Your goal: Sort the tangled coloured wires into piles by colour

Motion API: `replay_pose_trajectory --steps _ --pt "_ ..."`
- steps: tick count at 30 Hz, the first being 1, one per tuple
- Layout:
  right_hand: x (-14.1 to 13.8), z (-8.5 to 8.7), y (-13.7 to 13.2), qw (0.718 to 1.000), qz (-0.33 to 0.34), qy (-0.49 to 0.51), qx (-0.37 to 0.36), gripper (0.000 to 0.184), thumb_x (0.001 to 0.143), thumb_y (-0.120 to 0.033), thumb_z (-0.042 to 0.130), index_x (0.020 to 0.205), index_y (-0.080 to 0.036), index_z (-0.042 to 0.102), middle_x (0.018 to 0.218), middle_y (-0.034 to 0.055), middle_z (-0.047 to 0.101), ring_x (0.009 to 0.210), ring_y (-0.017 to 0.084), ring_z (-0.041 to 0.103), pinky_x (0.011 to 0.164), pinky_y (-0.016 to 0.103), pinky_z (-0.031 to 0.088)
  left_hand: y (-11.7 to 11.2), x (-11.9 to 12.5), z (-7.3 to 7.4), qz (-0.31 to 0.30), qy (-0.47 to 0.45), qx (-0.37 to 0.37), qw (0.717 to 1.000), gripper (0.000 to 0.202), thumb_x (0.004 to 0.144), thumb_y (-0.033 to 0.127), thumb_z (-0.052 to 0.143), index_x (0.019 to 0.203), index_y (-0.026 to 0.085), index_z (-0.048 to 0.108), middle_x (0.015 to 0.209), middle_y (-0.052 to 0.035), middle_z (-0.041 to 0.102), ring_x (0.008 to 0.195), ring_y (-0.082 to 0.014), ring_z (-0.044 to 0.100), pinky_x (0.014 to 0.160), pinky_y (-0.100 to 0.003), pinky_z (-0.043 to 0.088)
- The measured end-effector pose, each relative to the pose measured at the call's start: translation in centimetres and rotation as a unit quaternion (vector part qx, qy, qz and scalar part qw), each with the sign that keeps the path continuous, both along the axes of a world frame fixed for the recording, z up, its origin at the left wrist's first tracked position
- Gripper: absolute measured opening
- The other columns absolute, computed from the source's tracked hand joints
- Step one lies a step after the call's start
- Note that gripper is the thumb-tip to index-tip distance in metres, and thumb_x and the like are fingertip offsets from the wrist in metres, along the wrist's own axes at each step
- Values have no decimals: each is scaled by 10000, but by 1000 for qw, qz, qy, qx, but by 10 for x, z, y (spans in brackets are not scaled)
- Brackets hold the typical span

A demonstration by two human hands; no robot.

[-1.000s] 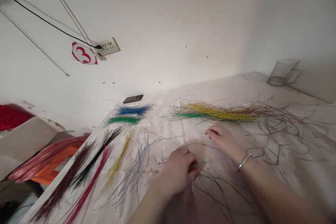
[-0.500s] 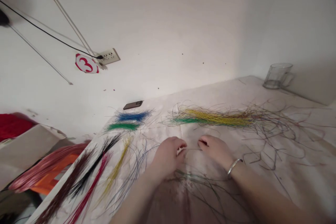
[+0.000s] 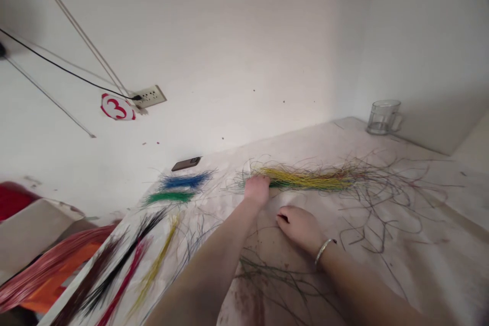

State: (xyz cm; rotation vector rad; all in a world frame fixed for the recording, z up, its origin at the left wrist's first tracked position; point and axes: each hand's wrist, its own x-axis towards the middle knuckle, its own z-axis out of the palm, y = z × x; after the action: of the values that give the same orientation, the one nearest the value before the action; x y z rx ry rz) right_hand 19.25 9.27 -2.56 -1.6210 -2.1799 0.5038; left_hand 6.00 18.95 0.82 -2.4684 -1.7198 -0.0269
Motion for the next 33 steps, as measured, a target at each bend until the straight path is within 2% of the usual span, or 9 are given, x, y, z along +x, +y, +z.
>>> replay_pose_trajectory --steps 4,11,18,21,24,29,31,33 --pt "-1 2 1 1000 -6 -7 -2 285 900 -318 412 839 -223 674 892 47 701 800 172 620 631 272 342 1 -5 11 -5 9 7 1000 170 840 177 541 878 175 707 917 -121 679 958 -258 593 808 -367 433" --pt "-2 4 3 1000 -9 -2 -11 273 891 -299 417 851 -225 676 891 48 697 802 178 622 626 274 341 -9 -20 44 -54 8 30 998 167 871 284 559 815 197 690 879 -91 670 939 -241 575 800 -338 399" --pt "-1 1 3 1000 -10 25 -12 252 873 -275 426 857 -230 673 898 37 702 803 169 623 622 271 323 -39 -40 66 -20 -23 80 996 227 926 288 453 863 213 658 841 -64 639 783 -208 586 648 -293 377" --pt "-1 1 2 999 -13 33 -18 248 866 -279 433 832 -225 672 879 37 702 782 166 619 606 270 309 -50 -50 66 -34 -96 137 985 200 901 250 490 811 205 663 856 -64 646 829 -206 576 732 -299 393" --pt "0 1 1 999 -16 39 -21 249 860 -273 434 819 -215 673 867 44 700 776 169 611 601 272 303 -56 -57 62 -46 -219 167 960 135 847 221 562 761 204 665 838 -44 657 828 -186 569 782 -287 395" --pt "1 -2 2 996 -11 81 -28 242 848 -258 441 760 -194 656 808 55 674 733 173 574 601 281 303 -69 -58 63 76 -394 110 909 141 848 295 535 785 200 619 657 24 595 608 -128 517 576 -228 356" --pt "1 -3 3 989 -2 144 -36 246 851 -286 456 727 -181 640 736 52 642 688 166 540 600 284 309 -78 -54 65 74 -434 100 892 152 857 312 516 792 198 591 618 44 555 576 -115 489 556 -216 343" --pt "0 -2 1 964 25 257 -69 294 865 -371 467 727 -171 633 678 38 594 628 150 489 584 283 316 -92 -48 66 53 -459 90 882 152 857 309 512 775 195 569 598 53 526 566 -107 475 553 -206 346"
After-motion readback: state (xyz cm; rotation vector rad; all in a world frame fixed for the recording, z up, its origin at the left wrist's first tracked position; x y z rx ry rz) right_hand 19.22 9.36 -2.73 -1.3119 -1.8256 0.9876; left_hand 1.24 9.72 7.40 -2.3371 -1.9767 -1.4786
